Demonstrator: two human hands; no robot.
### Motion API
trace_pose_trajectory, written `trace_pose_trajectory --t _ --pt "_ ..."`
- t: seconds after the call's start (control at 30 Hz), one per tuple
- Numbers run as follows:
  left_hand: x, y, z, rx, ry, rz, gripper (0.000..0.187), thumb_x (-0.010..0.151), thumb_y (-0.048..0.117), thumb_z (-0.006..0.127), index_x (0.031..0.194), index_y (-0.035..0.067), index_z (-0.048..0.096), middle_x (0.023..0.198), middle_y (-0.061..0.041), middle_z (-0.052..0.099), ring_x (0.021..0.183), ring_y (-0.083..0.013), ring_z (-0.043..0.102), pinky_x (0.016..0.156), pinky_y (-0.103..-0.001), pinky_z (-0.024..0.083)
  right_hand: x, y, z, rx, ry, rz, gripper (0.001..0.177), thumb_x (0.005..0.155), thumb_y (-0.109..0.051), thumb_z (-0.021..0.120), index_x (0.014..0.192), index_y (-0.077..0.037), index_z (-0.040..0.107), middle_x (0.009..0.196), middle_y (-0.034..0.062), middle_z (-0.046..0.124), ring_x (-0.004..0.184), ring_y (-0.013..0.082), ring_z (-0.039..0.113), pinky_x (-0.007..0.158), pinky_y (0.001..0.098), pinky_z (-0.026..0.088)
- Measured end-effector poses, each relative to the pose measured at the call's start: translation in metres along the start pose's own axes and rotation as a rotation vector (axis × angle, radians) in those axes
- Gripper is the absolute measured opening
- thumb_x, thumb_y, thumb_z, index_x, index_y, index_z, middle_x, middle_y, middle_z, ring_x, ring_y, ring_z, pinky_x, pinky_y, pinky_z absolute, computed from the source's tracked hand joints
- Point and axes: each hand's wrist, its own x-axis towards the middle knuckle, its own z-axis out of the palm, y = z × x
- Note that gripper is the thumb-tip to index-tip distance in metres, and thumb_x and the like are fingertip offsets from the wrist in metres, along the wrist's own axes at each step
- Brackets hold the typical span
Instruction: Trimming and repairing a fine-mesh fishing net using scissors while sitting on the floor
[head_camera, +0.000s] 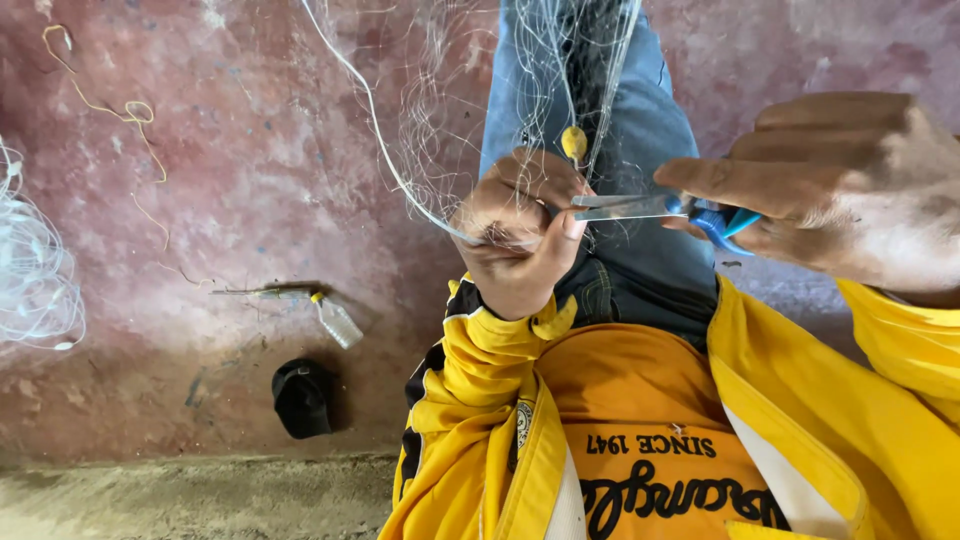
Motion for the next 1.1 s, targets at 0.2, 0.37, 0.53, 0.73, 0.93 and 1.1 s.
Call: trace_pose_trajectory --t 0.2,0.37,0.53,0.73,0.93,1.1 --pt "-0.003 0.0 -0.001 -0.009 -0.017 -0.041 0.018 0.078 0.009 0.056 0.069 0.012 0.041 0.075 -0.004 0.052 0.073 -0.0165 0.053 0.065 -0.027 0.048 -0.022 -0.023 -0.046 0.212 0.626 -0.114 0.038 0.08 -0.012 0.051 0.118 -0.01 0.051 0.076 -0.001 0.06 0.058 0.0169 0.052 0.053 0.0316 0.039" --pt "-0.003 -0.003 -0.001 -0.057 -0.014 -0.028 0.019 0.077 0.005 0.056 0.069 0.011 0.039 0.073 -0.006 0.051 0.072 -0.0179 0.052 0.064 -0.027 0.048 -0.021 -0.016 -0.033 0.145 0.439 -0.044 0.048 0.074 -0.018 0.053 0.121 -0.017 0.044 0.073 -0.005 0.06 0.058 0.0173 0.055 0.05 0.0317 0.042" --pt "-0.001 -0.004 -0.002 -0.041 -0.011 -0.044 0.021 0.076 0.005 0.056 0.066 0.011 0.039 0.072 -0.006 0.05 0.072 -0.0171 0.051 0.064 -0.028 0.05 -0.022 -0.007 -0.023 -0.062 0.391 -0.02 0.065 0.07 -0.019 0.056 0.13 -0.017 0.031 0.061 -0.0013 0.05 0.055 0.0212 0.048 0.049 0.0329 0.039" --pt "-0.004 -0.007 -0.001 -0.033 0.041 -0.039 0.02 0.077 0.005 0.056 0.066 0.01 0.041 0.073 -0.004 0.052 0.071 -0.0151 0.053 0.067 -0.027 0.048 -0.016 -0.012 -0.027 0.104 0.363 0.054 0.046 0.076 -0.027 0.035 0.122 -0.022 0.04 0.063 -0.0041 0.047 0.054 0.016 0.044 0.049 0.0309 0.035" --pt "-0.007 -0.009 -0.002 0.042 0.064 -0.089 0.02 0.076 0.005 0.057 0.067 0.012 0.04 0.077 -0.007 0.053 0.075 -0.0168 0.055 0.074 -0.03 0.045 -0.013 -0.019 -0.039 -0.09 0.661 0.053 0.027 0.08 -0.011 0.061 0.106 -0.019 0.059 0.062 -0.006 0.054 0.058 0.0156 0.049 0.047 0.0288 0.038" --pt "-0.005 -0.017 -0.005 -0.379 0.119 -0.146 0.014 0.081 -0.002 0.054 0.077 0.009 0.047 0.083 -0.005 0.056 0.078 -0.0147 0.053 0.069 -0.029 0.05 0.001 -0.03 -0.045 0.402 0.844 -0.076 0.04 0.069 -0.023 0.071 0.098 0.003 0.06 0.076 0.0118 0.063 0.055 0.016 0.057 0.051 0.0295 0.049"
